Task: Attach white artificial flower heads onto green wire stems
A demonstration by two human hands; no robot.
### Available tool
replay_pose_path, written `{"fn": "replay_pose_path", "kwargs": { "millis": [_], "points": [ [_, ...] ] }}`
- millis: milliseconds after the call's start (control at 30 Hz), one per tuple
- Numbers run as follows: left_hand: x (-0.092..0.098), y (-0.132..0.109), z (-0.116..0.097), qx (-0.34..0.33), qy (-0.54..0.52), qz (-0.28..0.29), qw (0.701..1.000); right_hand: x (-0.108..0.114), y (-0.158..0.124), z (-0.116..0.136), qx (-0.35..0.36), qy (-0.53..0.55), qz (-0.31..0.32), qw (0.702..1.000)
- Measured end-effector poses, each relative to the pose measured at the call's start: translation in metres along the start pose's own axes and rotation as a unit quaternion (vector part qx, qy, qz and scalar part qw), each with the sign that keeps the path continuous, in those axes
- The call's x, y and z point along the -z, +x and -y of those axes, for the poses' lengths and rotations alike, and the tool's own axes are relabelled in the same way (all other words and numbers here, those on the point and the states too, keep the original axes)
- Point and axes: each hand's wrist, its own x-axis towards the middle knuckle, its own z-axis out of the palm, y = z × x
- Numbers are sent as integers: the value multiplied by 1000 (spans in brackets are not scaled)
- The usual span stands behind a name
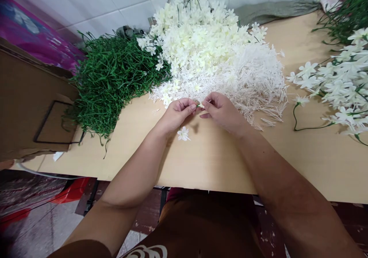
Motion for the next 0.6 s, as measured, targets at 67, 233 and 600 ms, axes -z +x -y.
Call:
{"fn": "replay_pose_path", "kwargs": {
  "millis": [67, 233, 600],
  "points": [
    [-1, -1, 0, -5, 20, -2, 1000, 0, 0, -2, 15, -43, -16, 999],
    [-2, 0, -1, -11, 87, -16, 996, -3, -2, -6, 60, -191, -56, 978],
    [1, 1, -3, -3, 147, -27, 989, -10, -3, -13, 98, -231, -85, 964]
  ]
}}
